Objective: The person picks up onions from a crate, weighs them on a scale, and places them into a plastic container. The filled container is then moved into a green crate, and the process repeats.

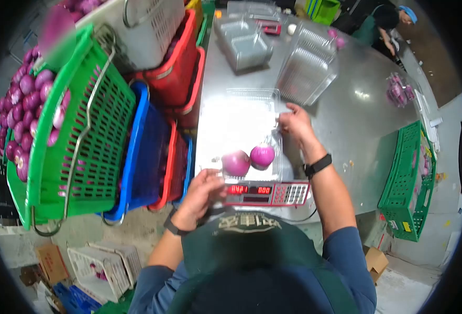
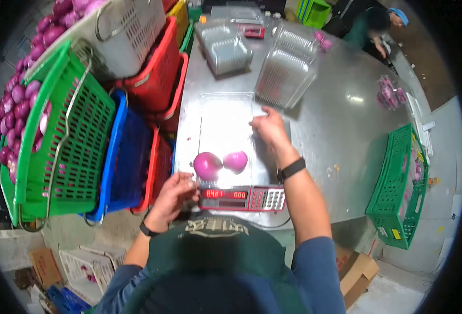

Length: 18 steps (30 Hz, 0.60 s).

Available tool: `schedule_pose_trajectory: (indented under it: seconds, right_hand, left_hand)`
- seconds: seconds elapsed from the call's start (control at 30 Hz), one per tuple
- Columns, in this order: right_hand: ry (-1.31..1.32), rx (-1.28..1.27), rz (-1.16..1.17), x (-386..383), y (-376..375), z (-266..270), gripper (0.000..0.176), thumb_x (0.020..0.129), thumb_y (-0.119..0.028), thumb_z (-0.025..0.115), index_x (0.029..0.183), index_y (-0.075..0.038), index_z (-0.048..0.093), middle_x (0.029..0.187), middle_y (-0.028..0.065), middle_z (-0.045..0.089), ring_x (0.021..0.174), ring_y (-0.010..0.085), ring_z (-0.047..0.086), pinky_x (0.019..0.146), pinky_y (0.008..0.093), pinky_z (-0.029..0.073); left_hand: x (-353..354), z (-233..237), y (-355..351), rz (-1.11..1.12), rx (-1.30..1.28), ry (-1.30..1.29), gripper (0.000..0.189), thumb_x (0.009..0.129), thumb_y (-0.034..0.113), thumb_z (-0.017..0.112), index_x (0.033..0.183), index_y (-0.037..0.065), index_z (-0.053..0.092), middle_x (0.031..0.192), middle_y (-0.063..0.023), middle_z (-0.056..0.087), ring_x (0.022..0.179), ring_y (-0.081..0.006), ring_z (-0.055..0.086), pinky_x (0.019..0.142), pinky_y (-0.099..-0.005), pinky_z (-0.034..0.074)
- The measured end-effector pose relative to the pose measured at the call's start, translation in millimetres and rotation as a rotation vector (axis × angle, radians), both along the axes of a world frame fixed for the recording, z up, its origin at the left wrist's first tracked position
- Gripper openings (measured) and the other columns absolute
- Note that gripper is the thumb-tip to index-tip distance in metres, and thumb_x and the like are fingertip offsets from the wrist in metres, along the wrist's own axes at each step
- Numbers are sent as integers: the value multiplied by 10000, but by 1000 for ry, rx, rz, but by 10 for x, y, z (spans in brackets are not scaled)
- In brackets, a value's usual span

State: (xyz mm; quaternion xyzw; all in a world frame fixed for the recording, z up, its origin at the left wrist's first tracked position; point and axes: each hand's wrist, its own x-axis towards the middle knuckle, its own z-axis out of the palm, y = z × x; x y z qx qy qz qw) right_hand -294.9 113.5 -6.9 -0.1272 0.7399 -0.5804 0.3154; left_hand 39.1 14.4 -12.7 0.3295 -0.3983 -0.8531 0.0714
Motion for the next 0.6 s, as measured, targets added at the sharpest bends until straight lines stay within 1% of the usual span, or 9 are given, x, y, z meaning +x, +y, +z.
schedule_pose_trajectory:
  seconds: [0.03, 0.07, 0.13, 0.2, 0.27, 0.3, 0.37, 0.47, 0.6]
  right_hand:
    - [35, -65, 20, 9, 18, 17, 760, 784, 18, 726, 1478, 56, 418, 805, 27, 628, 643, 106, 587, 577, 293, 501]
    - [223, -33, 104, 1, 112, 7, 680, 758, 66, 698, 1414, 12, 530, 808, 11, 630, 664, 108, 588, 622, 282, 512]
    - [708, 48, 274, 315, 441, 299, 597, 703, -1, 696, 1294, -76, 662, 941, 81, 642, 872, 197, 633, 770, 328, 530]
    - [865, 219, 545, 588, 833, 537, 783, 682, -114, 731, 1442, -176, 557, 1024, 137, 613, 1003, 321, 629, 889, 396, 538]
    - [715, 215, 695, 804, 1111, 425, 993, 686, -190, 790, 1582, -204, 363, 932, 179, 650, 868, 367, 650, 813, 447, 536]
    - [399, 217, 692, 915, 1152, 479, 1012, 729, -168, 767, 1616, -230, 283, 847, 148, 677, 807, 287, 701, 747, 396, 561]
    - [237, 152, 509, 1040, 1218, 268, 878, 807, -79, 713, 1585, -119, 307, 743, 90, 656, 715, 185, 700, 645, 325, 556]
    - [-196, -70, 184, 1142, 1224, 36, 691, 858, 17, 647, 1488, 7, 363, 716, 51, 630, 626, 122, 649, 575, 270, 520]
    - [-241, -84, 139, 1065, 1390, -95, 548, 875, 43, 645, 1375, 60, 422, 739, 55, 641, 590, 134, 631, 568, 272, 512]
  left_hand:
    - [27, -43, -7, 9, 33, 44, 369, 951, 93, 644, 1272, 2, 488, 1074, -151, 665, 929, -227, 677, 795, -357, 579]
    - [59, -61, -17, 31, 55, 64, 349, 956, 91, 633, 1266, 2, 500, 1104, -172, 662, 938, -239, 682, 818, -370, 581]
    - [100, -25, -37, 35, 116, 123, 340, 962, 91, 623, 1270, 5, 507, 1077, -169, 670, 960, -251, 686, 840, -378, 579]
    - [89, 63, -37, 56, 139, 150, 244, 967, 91, 620, 1190, 19, 553, 1002, -153, 677, 943, -253, 694, 807, -364, 576]
    - [43, -28, -38, 90, 148, 108, 139, 963, 74, 623, 1084, 27, 575, 955, -142, 672, 893, -245, 696, 749, -350, 568]
    - [26, -92, -35, 101, 153, 81, 88, 961, 66, 624, 1031, 31, 586, 931, -137, 669, 869, -241, 697, 721, -342, 563]
    - [-38, -221, -29, 88, 79, 36, 61, 934, 17, 621, 963, 35, 570, 889, -132, 663, 805, -223, 677, 665, -325, 540]
    - [-157, -245, -23, 60, -36, 10, 117, 891, -49, 614, 871, 44, 546, 831, -132, 658, 698, -188, 644, 589, -289, 508]
    - [-323, -93, 104, 55, -51, -17, 127, 873, -52, 632, 956, 20, 567, 732, -76, 628, 594, -143, 581, 535, -256, 457]
